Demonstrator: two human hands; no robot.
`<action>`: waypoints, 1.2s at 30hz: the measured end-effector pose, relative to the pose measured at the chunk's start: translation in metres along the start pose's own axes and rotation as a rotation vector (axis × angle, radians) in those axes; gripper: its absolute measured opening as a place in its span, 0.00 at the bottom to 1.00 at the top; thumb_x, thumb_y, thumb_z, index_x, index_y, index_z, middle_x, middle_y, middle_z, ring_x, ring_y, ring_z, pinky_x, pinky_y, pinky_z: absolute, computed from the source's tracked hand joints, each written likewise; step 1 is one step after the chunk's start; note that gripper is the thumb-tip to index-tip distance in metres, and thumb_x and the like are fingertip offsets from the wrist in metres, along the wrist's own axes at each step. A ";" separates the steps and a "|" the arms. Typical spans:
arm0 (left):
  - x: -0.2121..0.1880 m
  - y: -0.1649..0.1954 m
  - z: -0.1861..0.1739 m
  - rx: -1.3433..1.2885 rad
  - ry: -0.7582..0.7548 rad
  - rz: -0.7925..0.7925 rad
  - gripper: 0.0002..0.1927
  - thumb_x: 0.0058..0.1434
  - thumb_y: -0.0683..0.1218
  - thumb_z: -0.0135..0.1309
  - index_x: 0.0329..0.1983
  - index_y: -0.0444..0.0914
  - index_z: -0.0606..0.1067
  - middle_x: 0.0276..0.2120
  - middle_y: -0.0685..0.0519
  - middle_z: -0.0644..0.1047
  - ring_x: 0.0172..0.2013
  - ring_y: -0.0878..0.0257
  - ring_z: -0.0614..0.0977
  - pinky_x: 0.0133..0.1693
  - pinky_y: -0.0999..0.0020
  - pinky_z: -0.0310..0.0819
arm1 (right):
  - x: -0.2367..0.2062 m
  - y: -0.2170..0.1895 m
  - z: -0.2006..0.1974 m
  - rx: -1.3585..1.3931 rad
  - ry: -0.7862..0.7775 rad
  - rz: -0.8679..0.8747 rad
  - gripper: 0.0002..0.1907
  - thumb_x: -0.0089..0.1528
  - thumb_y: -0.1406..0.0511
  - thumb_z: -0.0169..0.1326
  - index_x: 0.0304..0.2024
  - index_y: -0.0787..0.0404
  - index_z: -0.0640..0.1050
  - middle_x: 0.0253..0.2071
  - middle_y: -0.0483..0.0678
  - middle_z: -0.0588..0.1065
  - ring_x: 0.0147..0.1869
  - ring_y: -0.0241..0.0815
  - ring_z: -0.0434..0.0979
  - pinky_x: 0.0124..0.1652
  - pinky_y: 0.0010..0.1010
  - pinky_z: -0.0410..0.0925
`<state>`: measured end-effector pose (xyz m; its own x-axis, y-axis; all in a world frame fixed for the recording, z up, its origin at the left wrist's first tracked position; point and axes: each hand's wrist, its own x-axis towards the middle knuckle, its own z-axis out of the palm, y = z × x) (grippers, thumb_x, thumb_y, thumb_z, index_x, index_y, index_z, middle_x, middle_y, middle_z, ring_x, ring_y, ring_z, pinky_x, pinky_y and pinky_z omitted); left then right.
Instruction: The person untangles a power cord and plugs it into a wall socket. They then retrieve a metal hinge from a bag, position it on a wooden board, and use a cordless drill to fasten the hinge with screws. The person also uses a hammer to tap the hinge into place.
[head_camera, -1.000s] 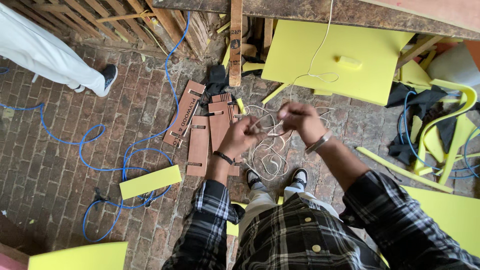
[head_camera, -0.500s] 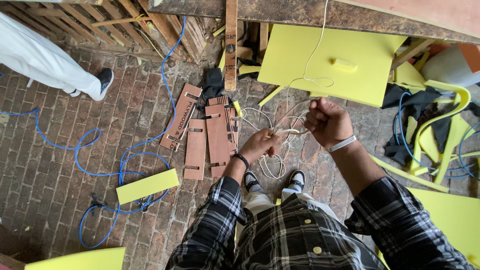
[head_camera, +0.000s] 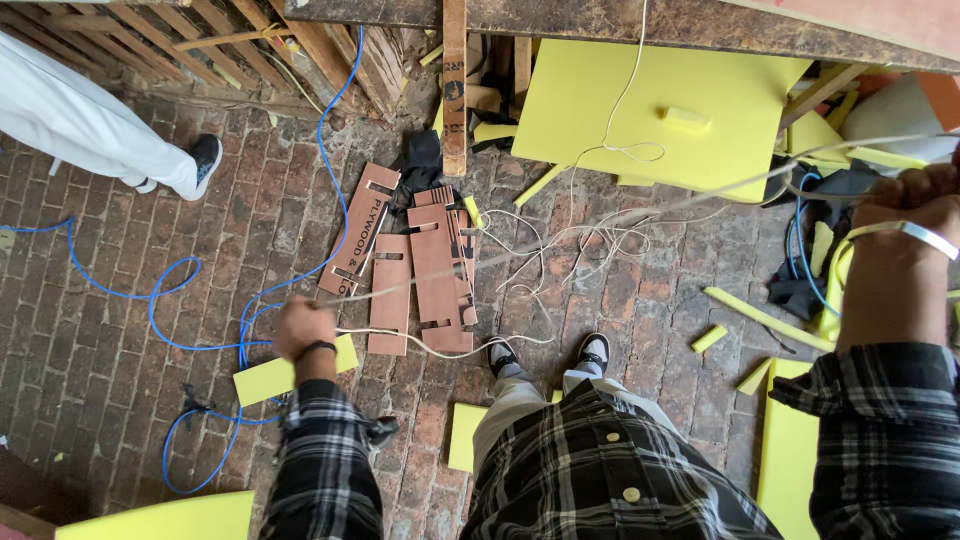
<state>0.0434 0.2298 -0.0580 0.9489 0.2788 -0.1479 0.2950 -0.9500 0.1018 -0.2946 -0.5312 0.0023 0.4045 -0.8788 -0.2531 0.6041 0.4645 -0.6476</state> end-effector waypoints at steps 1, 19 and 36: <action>0.014 -0.015 -0.014 -0.067 0.108 -0.059 0.08 0.65 0.49 0.55 0.47 0.47 0.79 0.44 0.49 0.82 0.43 0.49 0.84 0.40 0.48 0.78 | -0.002 -0.003 -0.010 -0.036 0.058 0.002 0.13 0.75 0.56 0.50 0.45 0.53 0.81 0.21 0.36 0.56 0.24 0.32 0.51 0.25 0.26 0.48; -0.057 0.121 -0.064 -0.281 -0.499 0.474 0.33 0.61 0.54 0.59 0.70 0.44 0.67 0.48 0.51 0.83 0.47 0.57 0.84 0.53 0.56 0.77 | -0.144 0.131 0.118 -0.496 -0.330 0.649 0.19 0.68 0.61 0.43 0.53 0.63 0.78 0.18 0.38 0.61 0.19 0.33 0.56 0.24 0.25 0.55; -0.212 0.238 -0.037 -1.114 -1.018 0.774 0.14 0.76 0.44 0.38 0.54 0.39 0.75 0.26 0.56 0.73 0.27 0.68 0.79 0.34 0.68 0.83 | -0.195 0.206 0.099 -1.294 -0.980 0.558 0.28 0.59 0.65 0.57 0.62 0.54 0.70 0.62 0.47 0.72 0.66 0.43 0.71 0.63 0.42 0.65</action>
<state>-0.0834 -0.0502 0.0337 0.5776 -0.7871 -0.2165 0.1818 -0.1345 0.9741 -0.1812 -0.2538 -0.0107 0.8918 -0.0351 -0.4510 -0.4509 -0.1486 -0.8801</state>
